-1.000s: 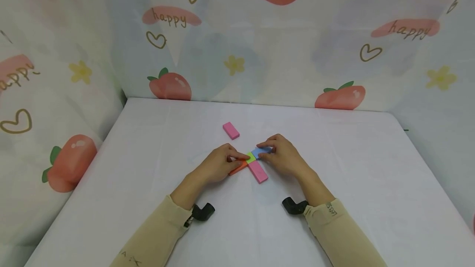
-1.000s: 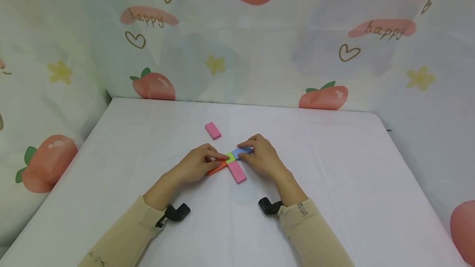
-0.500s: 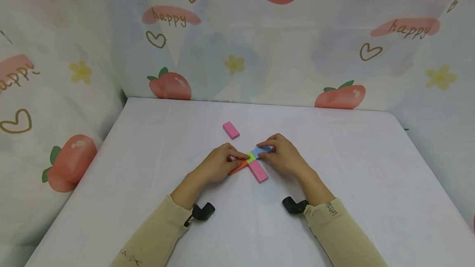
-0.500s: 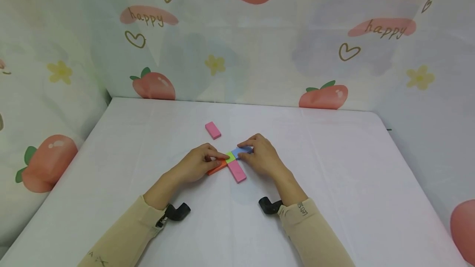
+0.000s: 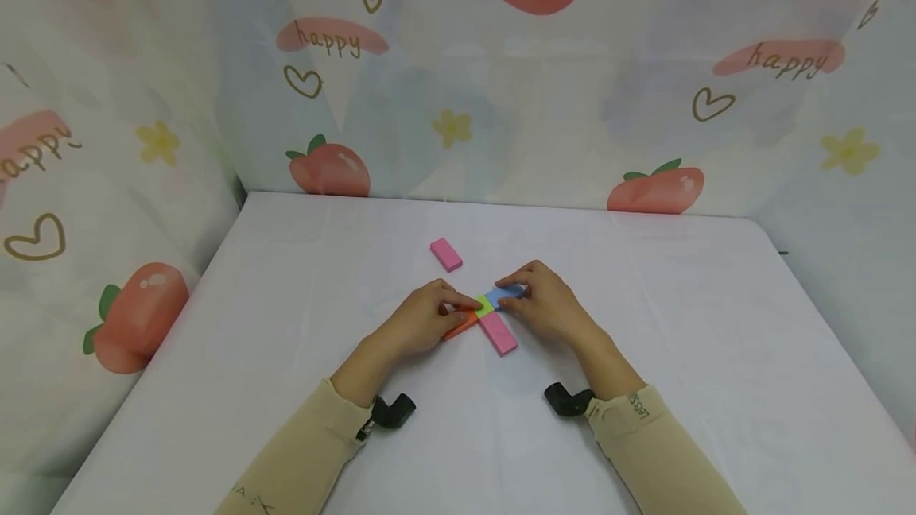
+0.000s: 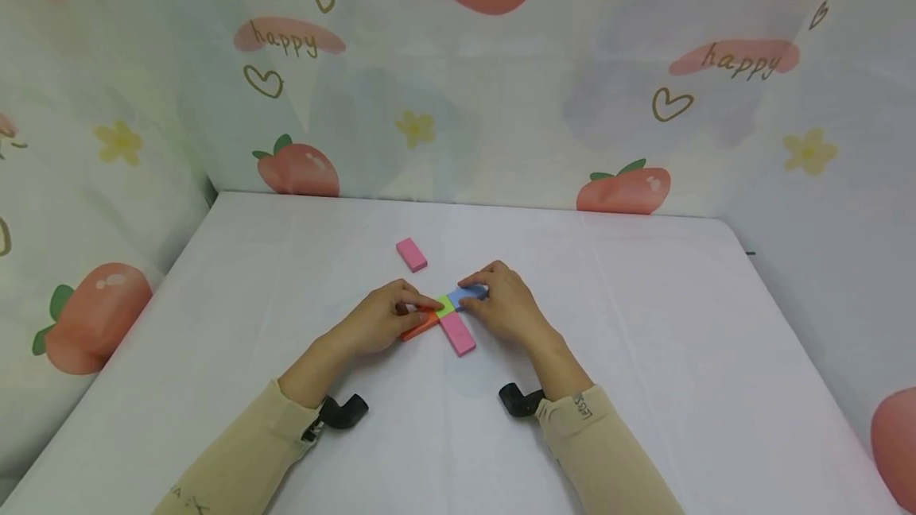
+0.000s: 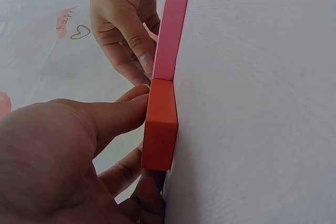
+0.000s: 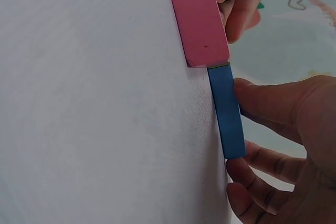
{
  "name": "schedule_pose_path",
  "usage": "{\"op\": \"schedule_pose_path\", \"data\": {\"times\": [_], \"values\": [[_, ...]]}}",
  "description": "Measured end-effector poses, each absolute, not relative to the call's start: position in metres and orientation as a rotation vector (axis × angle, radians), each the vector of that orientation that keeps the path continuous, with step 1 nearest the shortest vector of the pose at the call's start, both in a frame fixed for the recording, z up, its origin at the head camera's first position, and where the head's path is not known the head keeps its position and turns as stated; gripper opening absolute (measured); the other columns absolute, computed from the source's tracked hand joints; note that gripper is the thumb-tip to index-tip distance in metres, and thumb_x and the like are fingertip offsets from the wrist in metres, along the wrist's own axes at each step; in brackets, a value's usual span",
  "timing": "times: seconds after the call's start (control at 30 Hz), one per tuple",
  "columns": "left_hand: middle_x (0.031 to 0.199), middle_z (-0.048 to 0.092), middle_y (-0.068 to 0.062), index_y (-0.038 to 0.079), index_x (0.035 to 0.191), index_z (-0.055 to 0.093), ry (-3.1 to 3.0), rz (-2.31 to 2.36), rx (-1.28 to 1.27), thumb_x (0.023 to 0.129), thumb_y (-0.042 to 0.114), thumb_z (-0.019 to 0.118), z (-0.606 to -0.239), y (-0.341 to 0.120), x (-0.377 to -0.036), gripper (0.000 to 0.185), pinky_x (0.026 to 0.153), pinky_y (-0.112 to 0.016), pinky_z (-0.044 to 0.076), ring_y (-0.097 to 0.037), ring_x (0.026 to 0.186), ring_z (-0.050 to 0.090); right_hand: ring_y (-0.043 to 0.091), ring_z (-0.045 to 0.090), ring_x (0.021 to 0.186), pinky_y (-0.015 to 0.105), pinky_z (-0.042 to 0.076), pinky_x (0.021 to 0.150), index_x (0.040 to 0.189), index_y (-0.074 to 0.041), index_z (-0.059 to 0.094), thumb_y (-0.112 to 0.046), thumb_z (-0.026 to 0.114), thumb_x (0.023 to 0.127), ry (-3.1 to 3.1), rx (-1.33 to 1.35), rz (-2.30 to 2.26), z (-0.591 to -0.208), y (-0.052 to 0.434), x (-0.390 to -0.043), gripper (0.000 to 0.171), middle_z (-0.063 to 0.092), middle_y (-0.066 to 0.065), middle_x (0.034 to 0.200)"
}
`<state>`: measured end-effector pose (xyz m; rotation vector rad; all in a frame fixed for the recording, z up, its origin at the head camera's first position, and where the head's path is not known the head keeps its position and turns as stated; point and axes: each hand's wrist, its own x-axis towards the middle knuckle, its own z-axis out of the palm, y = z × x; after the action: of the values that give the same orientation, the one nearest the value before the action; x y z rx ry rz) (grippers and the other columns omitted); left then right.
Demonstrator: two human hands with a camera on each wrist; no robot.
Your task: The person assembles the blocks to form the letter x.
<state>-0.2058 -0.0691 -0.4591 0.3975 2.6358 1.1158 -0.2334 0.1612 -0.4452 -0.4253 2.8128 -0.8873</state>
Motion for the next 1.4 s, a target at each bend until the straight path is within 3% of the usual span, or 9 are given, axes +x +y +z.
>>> {"op": "schedule_pose_path", "data": {"times": [0.63,1.0,1.4], "values": [[0.099,0.057,0.008,0.034,0.113,0.067,2.653,1.134,0.41,0.094,0.028,0.063,-0.458,-0.07,-0.204,0.021,0.07,-0.028,0.046,-0.014,0.086,0.053,0.023,0.051,0.094,0.034,0.044,0.077,0.111,-0.023,0.069,-0.029,0.074,0.085,2.866,-0.441,-0.873,-0.446,0.159,-0.231,0.027,0.055,0.005,0.115],[0.098,0.058,0.009,0.035,0.111,0.068,2.653,1.127,0.43,0.093,0.027,0.064,-0.461,-0.071,-0.206,0.02,0.069,-0.027,0.046,-0.013,0.084,0.054,0.028,0.051,0.104,0.044,0.046,0.087,0.106,-0.02,0.072,-0.03,0.077,0.082,2.959,-0.445,-0.853,-0.443,0.155,-0.226,0.027,0.055,0.008,0.12],[0.098,0.059,0.009,0.034,0.113,0.067,2.676,1.114,0.464,0.093,0.028,0.065,-0.463,-0.072,-0.208,0.021,0.068,-0.024,0.046,-0.01,0.082,0.054,0.024,0.052,0.101,0.037,0.044,0.082,0.102,-0.023,0.074,-0.032,0.074,0.085,2.949,-0.5,-0.882,-0.439,0.152,-0.218,0.019,0.058,0.001,0.114]]}}
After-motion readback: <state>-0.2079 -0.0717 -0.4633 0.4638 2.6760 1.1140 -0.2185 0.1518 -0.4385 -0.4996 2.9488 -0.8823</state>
